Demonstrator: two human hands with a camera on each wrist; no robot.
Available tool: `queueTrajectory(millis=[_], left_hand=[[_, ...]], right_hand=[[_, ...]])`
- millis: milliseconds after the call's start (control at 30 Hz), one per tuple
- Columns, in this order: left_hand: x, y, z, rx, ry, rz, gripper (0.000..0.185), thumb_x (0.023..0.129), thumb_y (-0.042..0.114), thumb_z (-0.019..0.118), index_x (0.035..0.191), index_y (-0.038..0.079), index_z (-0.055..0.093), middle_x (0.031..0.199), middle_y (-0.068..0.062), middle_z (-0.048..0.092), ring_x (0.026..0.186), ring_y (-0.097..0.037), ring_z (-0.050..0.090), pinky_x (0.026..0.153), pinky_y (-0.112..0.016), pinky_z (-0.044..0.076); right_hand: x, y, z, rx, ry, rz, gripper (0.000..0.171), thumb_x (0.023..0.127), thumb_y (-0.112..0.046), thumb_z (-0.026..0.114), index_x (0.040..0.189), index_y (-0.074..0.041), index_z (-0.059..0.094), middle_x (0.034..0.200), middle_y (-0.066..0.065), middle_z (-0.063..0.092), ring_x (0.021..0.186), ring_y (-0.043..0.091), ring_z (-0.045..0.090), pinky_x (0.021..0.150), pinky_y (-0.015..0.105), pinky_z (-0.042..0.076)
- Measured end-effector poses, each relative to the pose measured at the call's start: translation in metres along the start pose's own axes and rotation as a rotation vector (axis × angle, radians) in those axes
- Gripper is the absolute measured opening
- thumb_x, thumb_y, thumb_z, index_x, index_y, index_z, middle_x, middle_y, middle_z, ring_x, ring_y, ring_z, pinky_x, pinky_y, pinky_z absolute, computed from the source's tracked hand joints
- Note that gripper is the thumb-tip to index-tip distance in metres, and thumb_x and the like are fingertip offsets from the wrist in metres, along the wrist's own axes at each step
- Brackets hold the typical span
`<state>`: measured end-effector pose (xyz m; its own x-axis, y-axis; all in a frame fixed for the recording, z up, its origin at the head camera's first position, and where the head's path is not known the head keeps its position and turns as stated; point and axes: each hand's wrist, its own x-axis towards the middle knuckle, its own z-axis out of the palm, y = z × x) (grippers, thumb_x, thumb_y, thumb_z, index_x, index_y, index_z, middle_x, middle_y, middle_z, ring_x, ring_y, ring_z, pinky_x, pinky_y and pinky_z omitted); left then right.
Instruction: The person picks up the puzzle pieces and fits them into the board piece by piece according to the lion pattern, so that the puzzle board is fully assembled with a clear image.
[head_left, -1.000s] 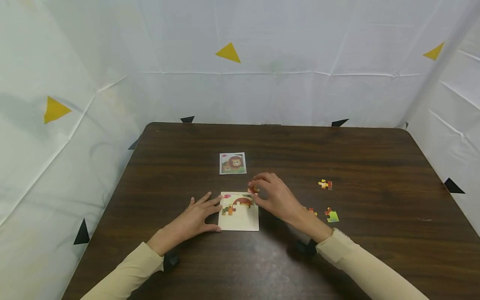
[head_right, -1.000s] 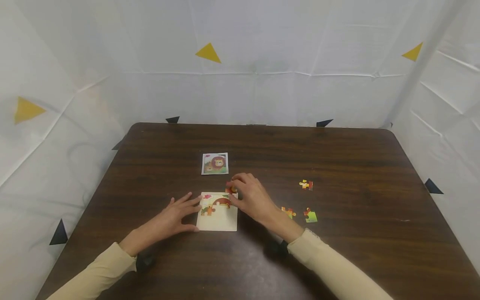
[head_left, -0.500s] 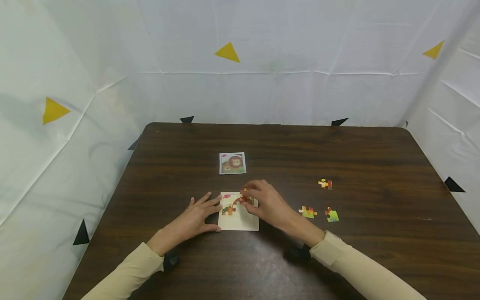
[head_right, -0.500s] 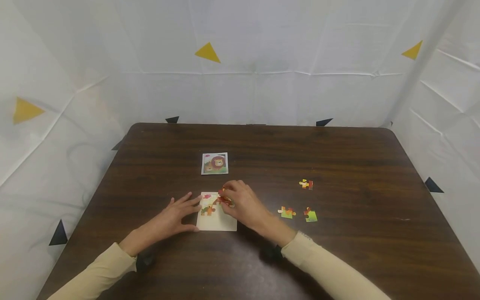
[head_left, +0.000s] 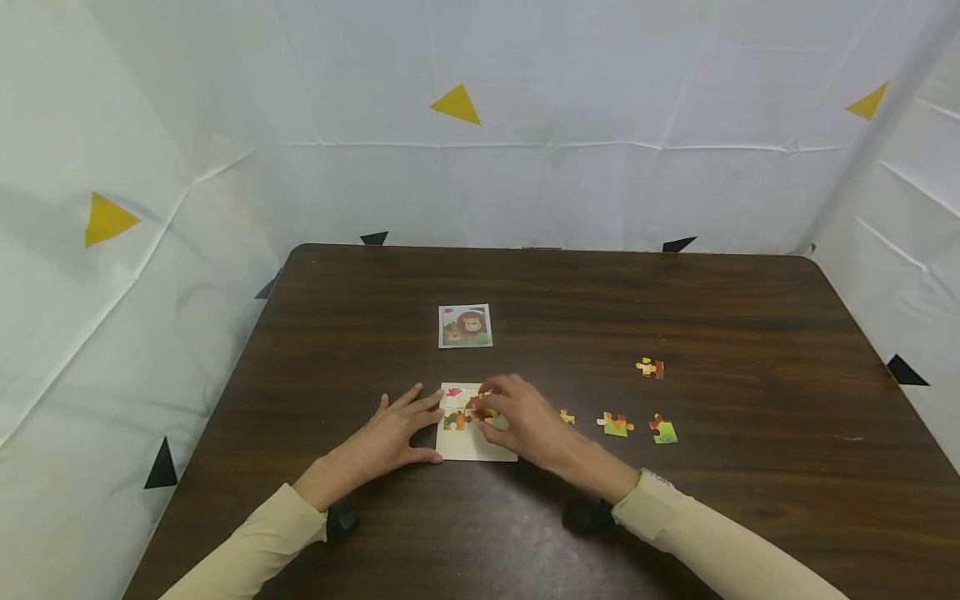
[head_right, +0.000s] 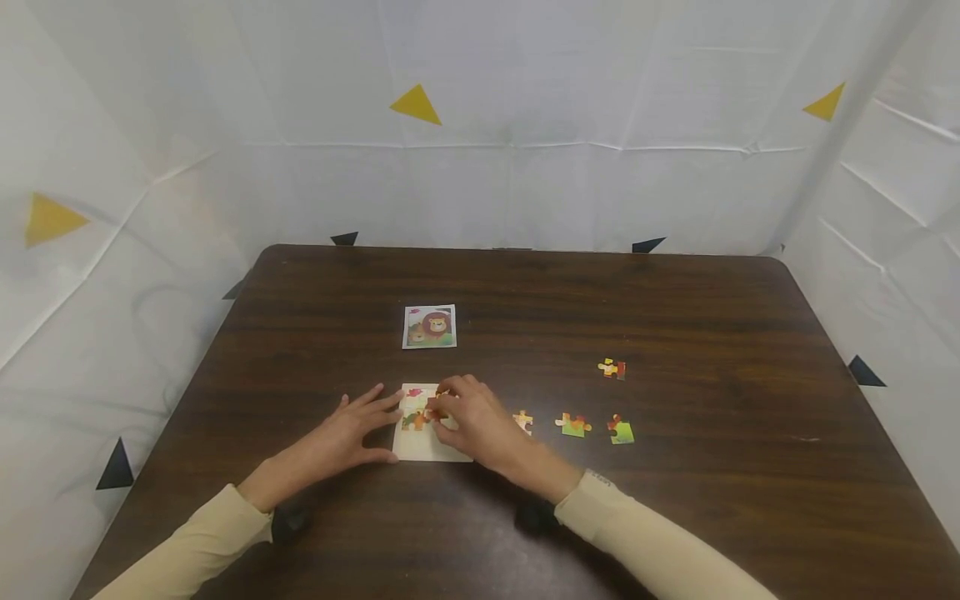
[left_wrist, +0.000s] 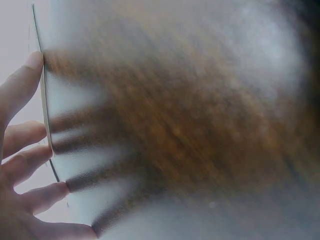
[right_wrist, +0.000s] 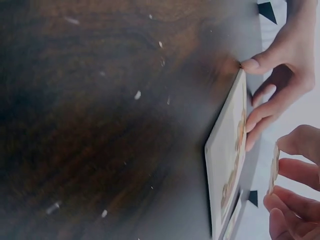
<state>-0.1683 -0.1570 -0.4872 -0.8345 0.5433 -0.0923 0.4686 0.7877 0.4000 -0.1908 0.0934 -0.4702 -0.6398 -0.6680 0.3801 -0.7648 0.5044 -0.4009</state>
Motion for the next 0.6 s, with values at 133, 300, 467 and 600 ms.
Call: queueTrajectory(millis=[133, 300, 467, 600], left_hand=[[-0.0004, 0.0008, -0.0012, -0.003, -0.002, 0.001, 0.067, 0.080, 0.046, 0.072, 0.134, 0.009, 0.056, 0.152, -0.007, 0.036, 0.142, -0.037, 0.023, 0.098, -0.074, 0.023], [-0.0004, 0.0015, -0.0023, -0.008, -0.006, 0.000, 0.067, 0.080, 0.044, 0.072, 0.134, 0.009, 0.057, 0.152, -0.008, 0.036, 0.142, -0.038, 0.023, 0.098, -0.074, 0.023], [-0.0003, 0.0022, -0.0025, -0.007, -0.009, -0.004, 0.067, 0.080, 0.044, 0.073, 0.134, 0.009, 0.056, 0.152, -0.007, 0.037, 0.142, -0.038, 0.023, 0.098, -0.074, 0.023], [-0.0004, 0.0018, -0.0021, -0.005, -0.002, 0.003, 0.067, 0.080, 0.044, 0.072, 0.134, 0.008, 0.056, 0.151, -0.008, 0.037, 0.142, -0.038, 0.024, 0.098, -0.074, 0.023]], right_hand=[[-0.0017, -0.0006, 0.0027, 0.011, -0.040, 0.006, 0.018, 0.081, -0.014, 0.075, 0.098, -0.010, 0.073, 0.107, 0.008, 0.064, 0.100, 0.021, 0.057, 0.084, 0.038, 0.051], [-0.0020, -0.0051, 0.0041, 0.022, -0.083, 0.018, 0.017, 0.081, -0.013, 0.075, 0.098, -0.010, 0.072, 0.107, 0.006, 0.064, 0.102, 0.020, 0.057, 0.089, 0.040, 0.049], [-0.0008, -0.0083, 0.0066, 0.001, -0.114, 0.022, 0.017, 0.081, -0.013, 0.076, 0.098, -0.009, 0.073, 0.107, 0.007, 0.065, 0.098, 0.020, 0.057, 0.085, 0.039, 0.051], [-0.0008, -0.0076, 0.0098, -0.007, -0.129, 0.022, 0.017, 0.081, -0.013, 0.076, 0.097, -0.008, 0.074, 0.108, 0.009, 0.065, 0.096, 0.021, 0.058, 0.081, 0.037, 0.051]])
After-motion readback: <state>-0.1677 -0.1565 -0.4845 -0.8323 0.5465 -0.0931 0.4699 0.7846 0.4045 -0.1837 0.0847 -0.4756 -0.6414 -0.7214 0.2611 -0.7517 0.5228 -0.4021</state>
